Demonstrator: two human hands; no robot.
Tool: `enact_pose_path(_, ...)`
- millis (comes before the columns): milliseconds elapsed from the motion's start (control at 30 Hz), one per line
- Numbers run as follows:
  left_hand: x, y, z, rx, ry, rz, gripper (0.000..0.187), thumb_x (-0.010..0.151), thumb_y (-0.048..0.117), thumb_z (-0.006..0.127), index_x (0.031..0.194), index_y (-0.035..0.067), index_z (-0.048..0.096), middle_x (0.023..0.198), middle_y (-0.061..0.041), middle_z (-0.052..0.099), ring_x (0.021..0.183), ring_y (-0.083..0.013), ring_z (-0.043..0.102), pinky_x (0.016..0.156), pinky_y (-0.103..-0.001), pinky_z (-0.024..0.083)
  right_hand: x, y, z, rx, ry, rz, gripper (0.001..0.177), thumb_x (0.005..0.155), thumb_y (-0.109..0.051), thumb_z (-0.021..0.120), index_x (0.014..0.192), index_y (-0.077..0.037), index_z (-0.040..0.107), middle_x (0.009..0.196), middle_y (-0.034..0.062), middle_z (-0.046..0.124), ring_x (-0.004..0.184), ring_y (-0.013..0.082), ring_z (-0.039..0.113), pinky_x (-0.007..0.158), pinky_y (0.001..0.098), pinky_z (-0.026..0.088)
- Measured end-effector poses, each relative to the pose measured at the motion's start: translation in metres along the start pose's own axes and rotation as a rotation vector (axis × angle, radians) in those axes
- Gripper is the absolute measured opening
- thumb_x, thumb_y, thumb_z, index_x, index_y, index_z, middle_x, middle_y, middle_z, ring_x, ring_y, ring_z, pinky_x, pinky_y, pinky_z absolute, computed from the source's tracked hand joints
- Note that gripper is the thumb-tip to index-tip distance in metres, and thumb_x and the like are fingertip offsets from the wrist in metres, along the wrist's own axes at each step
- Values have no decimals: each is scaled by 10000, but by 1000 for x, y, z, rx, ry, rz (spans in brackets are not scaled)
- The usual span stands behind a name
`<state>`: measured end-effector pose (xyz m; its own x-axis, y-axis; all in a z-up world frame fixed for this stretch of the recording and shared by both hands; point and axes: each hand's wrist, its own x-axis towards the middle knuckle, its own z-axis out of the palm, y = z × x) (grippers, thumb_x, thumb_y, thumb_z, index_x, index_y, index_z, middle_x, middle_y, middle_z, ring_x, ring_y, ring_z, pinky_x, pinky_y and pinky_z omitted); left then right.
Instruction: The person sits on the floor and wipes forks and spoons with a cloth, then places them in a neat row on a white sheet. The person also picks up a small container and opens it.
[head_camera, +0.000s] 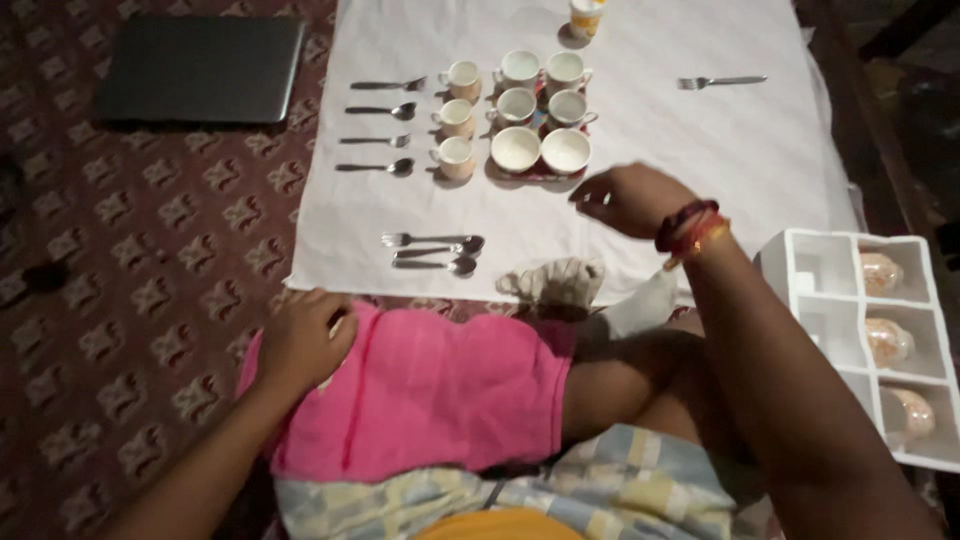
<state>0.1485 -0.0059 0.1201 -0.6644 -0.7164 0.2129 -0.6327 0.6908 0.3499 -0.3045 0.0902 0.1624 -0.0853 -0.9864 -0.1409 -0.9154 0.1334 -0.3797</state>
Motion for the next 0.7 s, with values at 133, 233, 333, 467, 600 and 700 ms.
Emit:
enact_pose_path(133, 6, -4, -2, -18, -84, -24, 175, 845, 243, 676, 866, 79, 733, 876, -132, 719, 871, -345, 682, 801, -459, 540, -36, -43, 21, -83, -273, 29, 296, 933, -315, 630, 1190, -238, 755, 1070, 89, 771, 978, 325, 730, 880, 445, 563)
enact_pose_path(233, 25, -6, -1, 5, -250, -124, 215, 864, 294, 674, 921, 101, 749, 882, -132, 741, 859, -328, 713, 805, -451, 559, -42, -38, 45, 99, -154, -49, 321, 915, -307, 620, 1190, -213, 756, 1064, 89, 785, 966, 311, 742, 871, 426, 572)
enact_pose_path(333, 52, -4, 13, 114, -455, -227, 224, 859, 302, 639, 991, 168, 760, 945, -90, 765, 906, -311, 719, 821, -466, 554, -30, -14, 82, 179, -53, 33, 333, 945, -345, 620, 1189, -161, 751, 1083, 132, 776, 990, 322, 740, 901, 425, 572)
enact_pose_path(467, 85, 10, 59, 70, -323, -125, 227, 877, 268, 639, 1029, 165, 773, 992, -115, 746, 949, -329, 708, 829, -475, 554, -4, 31, 116, 2, -182, 199, 385, 898, -372, 683, 1207, -153, 749, 1163, 166, 739, 1098, 349, 691, 976, 452, 530)
enact_pose_path(600, 105, 11, 104, 157, -307, -161, 194, 924, 210, 598, 1002, 167, 770, 1037, -97, 744, 986, -334, 702, 835, -488, 553, 14, 51, 142, 9, -83, 259, 434, 876, -384, 694, 1242, -153, 724, 1199, 184, 720, 1136, 363, 674, 993, 463, 525)
enact_pose_path(700, 116, 6, 131, 300, -377, -161, 186, 930, 159, 583, 1020, 156, 747, 1072, -97, 727, 1019, -333, 699, 823, -502, 557, 16, 56, 152, -32, -154, 264, 416, 884, -405, 679, 1219, -165, 739, 1223, 174, 709, 1170, 360, 655, 1021, 460, 509)
